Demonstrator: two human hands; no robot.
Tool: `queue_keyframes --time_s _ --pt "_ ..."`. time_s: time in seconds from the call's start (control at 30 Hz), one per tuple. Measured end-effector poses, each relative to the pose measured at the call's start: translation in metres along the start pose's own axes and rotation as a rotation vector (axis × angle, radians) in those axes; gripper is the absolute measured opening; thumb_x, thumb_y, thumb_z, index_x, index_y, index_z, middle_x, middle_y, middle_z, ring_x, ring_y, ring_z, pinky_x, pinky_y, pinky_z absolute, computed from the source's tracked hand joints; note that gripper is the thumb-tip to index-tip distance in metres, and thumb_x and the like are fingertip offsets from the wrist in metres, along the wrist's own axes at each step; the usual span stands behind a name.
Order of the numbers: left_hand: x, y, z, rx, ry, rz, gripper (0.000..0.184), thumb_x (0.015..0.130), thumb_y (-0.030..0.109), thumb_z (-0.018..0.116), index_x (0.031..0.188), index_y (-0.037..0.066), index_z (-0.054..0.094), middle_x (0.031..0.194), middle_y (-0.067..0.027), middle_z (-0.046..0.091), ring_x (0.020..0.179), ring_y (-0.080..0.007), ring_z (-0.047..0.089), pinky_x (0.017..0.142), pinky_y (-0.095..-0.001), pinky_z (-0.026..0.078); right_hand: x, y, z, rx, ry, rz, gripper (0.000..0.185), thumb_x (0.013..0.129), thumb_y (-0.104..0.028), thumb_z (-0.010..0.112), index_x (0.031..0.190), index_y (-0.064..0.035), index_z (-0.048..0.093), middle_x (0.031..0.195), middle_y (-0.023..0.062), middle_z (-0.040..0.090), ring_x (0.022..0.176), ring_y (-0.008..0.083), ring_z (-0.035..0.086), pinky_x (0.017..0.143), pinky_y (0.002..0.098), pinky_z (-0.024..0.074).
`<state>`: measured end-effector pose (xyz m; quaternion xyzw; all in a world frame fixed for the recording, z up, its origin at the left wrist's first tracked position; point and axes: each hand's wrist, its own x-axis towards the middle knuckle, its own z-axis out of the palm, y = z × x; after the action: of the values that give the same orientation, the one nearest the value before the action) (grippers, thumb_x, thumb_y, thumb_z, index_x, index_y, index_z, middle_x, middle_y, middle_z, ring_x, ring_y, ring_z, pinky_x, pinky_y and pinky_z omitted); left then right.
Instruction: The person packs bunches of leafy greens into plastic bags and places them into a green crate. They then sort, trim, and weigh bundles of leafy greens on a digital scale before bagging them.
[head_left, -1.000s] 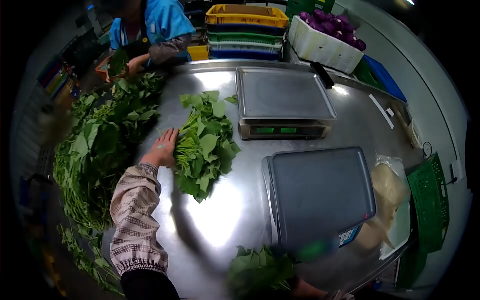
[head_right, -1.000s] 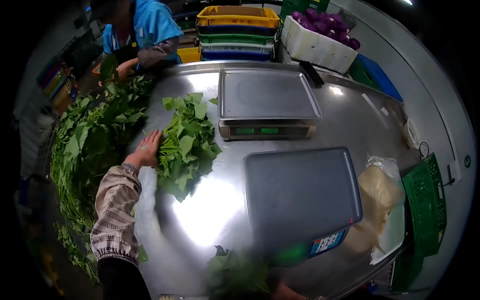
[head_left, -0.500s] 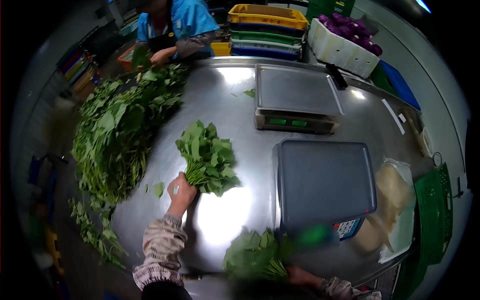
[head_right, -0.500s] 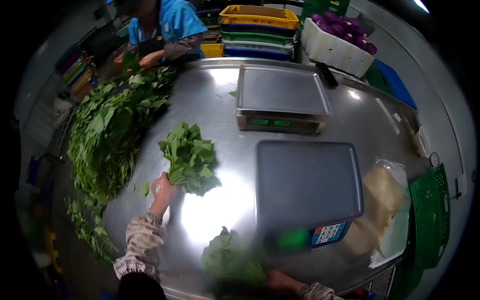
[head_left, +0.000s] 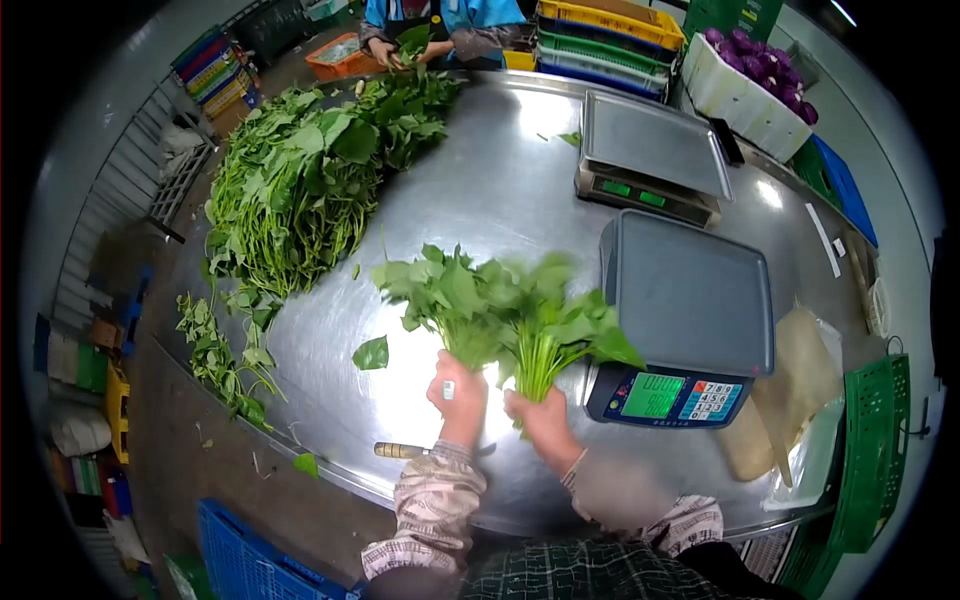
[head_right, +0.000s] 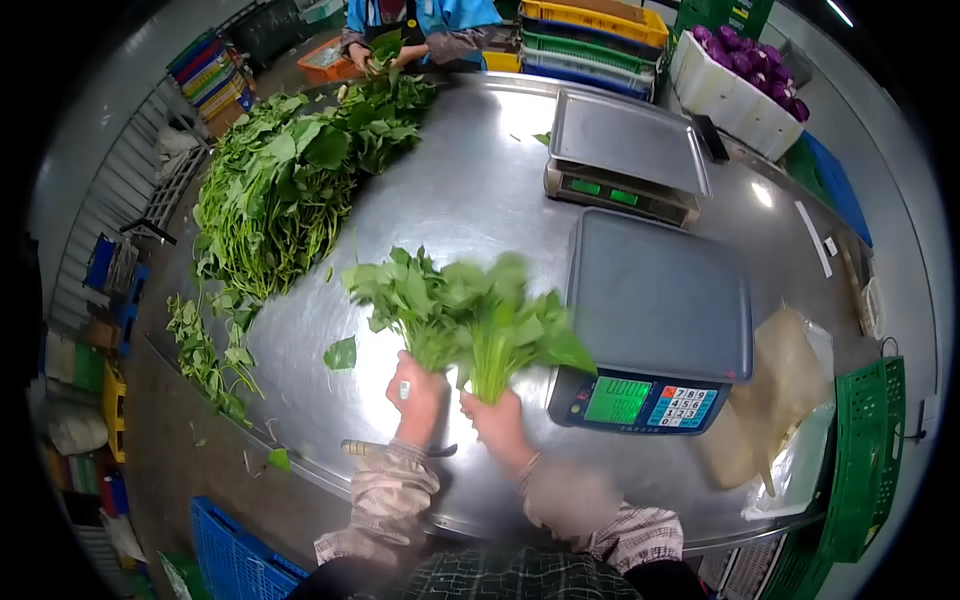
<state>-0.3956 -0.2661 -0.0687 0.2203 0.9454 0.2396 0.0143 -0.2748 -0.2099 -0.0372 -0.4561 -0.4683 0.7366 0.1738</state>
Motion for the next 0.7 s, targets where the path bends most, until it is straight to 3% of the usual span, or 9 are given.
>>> queue_keyframes --time_s 0.03,0.17,0.2,0.3,0.33,0.47,0.57,0.7 --pt "-0.004 0.005 -0.004 -0.028 0.000 0.010 0.034 0.064 0.006 0.065 0.093 -0.002 0.049 0.081 -0.0214 0.062 0.069 -0.0377 0.063 0.058 -0.0453 0.049 0.001 0.006 0.001 0.031 0.030 -0.011 0.015 0.081 -0.005 0.068 0.093 0.0010 0.061 0.078 0.0047 0.065 0.066 0.0124 0.059 0.058 0.0264 0.0476" --pt "-0.012 0.016 -0.046 -0.313 -0.448 -0.111 0.065 0.063 0.017 0.075 0.116 -0.005 0.045 0.102 -0.0225 0.063 0.091 -0.0337 0.064 0.080 -0.0437 0.050 0.007 0.017 -0.006 0.059 0.064 -0.047 0.018 0.081 -0.006 0.069 0.095 0.0006 0.060 0.078 0.0047 0.064 0.066 0.0122 0.059 0.057 0.0259 0.0484" --pt "-0.012 0.009 -0.051 -0.691 -0.572 -0.213 0.068 0.072 0.028 0.073 0.125 -0.003 0.044 0.108 -0.0190 0.063 0.097 -0.0297 0.063 0.084 -0.0406 0.050 0.009 0.012 -0.006 0.047 0.034 -0.056 0.018 0.081 -0.006 0.070 0.095 0.0005 0.060 0.079 0.0047 0.064 0.066 0.0122 0.059 0.056 0.0259 0.0483" --pt "0.012 -0.035 -0.026 -1.345 -0.838 -0.477 0.054 0.084 0.019 0.062 0.129 -0.004 0.043 0.110 -0.0171 0.062 0.104 -0.0257 0.060 0.093 -0.0396 0.045 0.013 0.004 -0.004 -0.008 -0.033 -0.062 0.023 0.080 -0.008 0.072 0.097 0.0003 0.060 0.083 0.0044 0.063 0.069 0.0125 0.060 0.059 0.0259 0.0485" --pt "0.012 -0.008 -0.059 -1.378 -0.880 -0.542 0.044 0.094 0.023 0.052 0.127 -0.006 0.045 0.115 -0.0160 0.059 0.109 -0.0255 0.057 0.099 -0.0384 0.040 0.015 0.004 -0.001 -0.011 -0.039 -0.102 0.024 0.080 -0.009 0.072 0.098 0.0002 0.060 0.084 0.0044 0.063 0.070 0.0126 0.060 0.060 0.0258 0.0485" --pt "0.006 -0.005 -0.035 -1.279 -0.745 -0.528 0.046 0.093 0.035 0.056 0.122 0.000 0.050 0.107 -0.0120 0.060 0.093 -0.0209 0.057 0.076 -0.0330 0.047 0.020 -0.003 -0.003 -0.081 -0.123 -0.146 0.028 0.080 -0.009 0.073 0.103 0.0008 0.060 0.090 0.0055 0.064 0.077 0.0135 0.061 0.068 0.0263 0.0504" --pt "-0.001 0.003 -0.041 -1.318 -0.765 -0.550 0.046 0.091 0.030 0.062 0.121 -0.003 0.049 0.106 -0.0128 0.059 0.092 -0.0211 0.057 0.077 -0.0352 0.047 0.015 -0.022 -0.017 -0.075 -0.217 -0.062 0.033 0.080 -0.009 0.074 0.107 0.0015 0.059 0.097 0.0079 0.066 0.084 0.0151 0.063 0.075 0.0267 0.0515" --pt "-0.013 0.012 -0.042 -1.188 -0.747 -0.428 0.048 0.088 0.023 0.067 0.119 -0.008 0.048 0.105 -0.0147 0.060 0.090 -0.0222 0.060 0.073 -0.0343 0.051 0.016 -0.022 -0.022 -0.105 -0.285 -0.178 0.038 0.076 -0.013 0.078 0.107 0.0023 0.062 0.098 0.0096 0.067 0.085 0.0172 0.064 0.076 0.0278 0.0510"
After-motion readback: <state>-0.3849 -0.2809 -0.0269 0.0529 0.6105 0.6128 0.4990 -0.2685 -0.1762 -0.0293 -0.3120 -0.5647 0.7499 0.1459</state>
